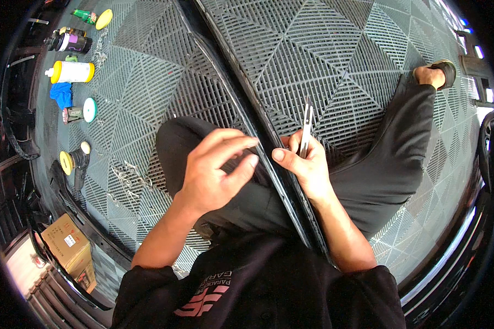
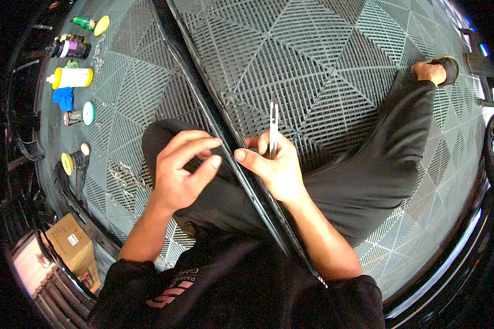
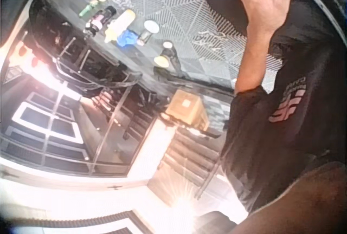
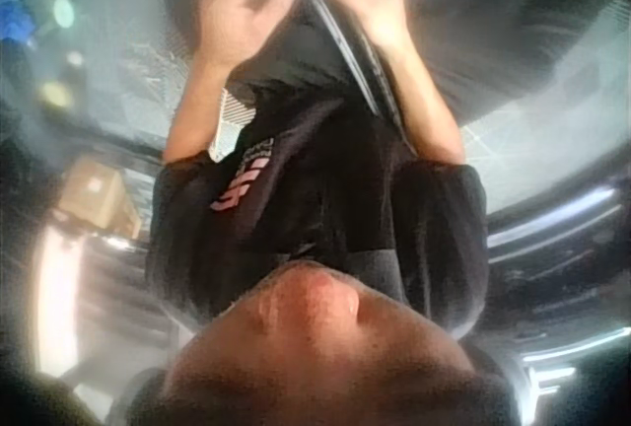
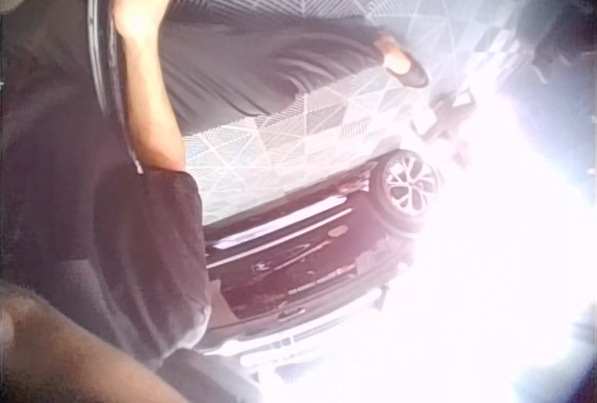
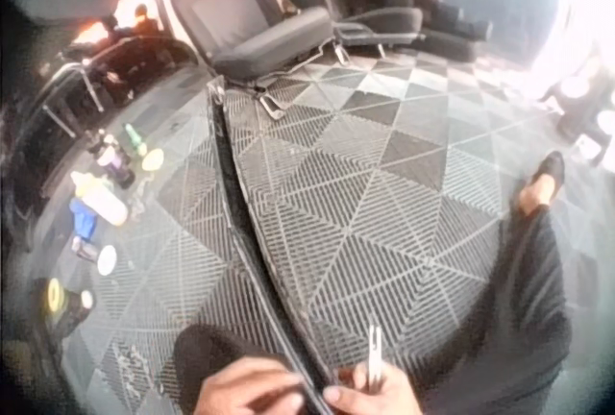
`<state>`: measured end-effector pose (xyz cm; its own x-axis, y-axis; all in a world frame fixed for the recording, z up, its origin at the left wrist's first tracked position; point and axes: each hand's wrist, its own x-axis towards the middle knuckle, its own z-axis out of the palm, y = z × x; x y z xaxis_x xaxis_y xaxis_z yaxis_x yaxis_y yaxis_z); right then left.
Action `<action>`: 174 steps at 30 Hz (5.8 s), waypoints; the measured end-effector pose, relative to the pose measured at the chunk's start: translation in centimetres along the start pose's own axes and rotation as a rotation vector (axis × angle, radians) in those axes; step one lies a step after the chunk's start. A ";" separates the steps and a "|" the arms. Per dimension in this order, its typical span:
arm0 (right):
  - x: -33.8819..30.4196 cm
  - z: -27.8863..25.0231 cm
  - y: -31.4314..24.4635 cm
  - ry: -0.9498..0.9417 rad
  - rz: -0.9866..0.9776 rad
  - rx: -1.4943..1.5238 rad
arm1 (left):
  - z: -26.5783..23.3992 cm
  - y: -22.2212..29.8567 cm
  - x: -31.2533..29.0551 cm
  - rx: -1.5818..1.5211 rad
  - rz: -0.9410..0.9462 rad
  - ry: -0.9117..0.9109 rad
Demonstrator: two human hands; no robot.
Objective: The person sits on the floor and uses a utility knife to trim excess material along the edge of a long black car part. They hold the part with one hand and carefully scrape and cut along its length with the other.
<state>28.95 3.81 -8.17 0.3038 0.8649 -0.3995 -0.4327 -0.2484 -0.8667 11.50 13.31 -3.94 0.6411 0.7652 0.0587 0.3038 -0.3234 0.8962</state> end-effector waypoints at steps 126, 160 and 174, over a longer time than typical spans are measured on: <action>-0.4 0.9 -1.1 0.003 0.154 0.179 | 7.4 -1.2 -2.5 -1.063 -0.326 0.278; -0.3 1.1 -0.6 0.015 0.104 0.116 | 8.5 -1.0 -1.6 -0.663 -0.406 0.616; -0.4 1.4 -1.3 0.036 0.136 0.135 | 5.7 -3.4 0.1 -0.942 -0.399 0.473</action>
<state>28.24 4.41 -6.53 0.2641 0.8105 -0.5229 -0.5810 -0.2990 -0.7570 14.55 11.36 -9.47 0.2243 0.9187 -0.3250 -0.3538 0.3876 0.8513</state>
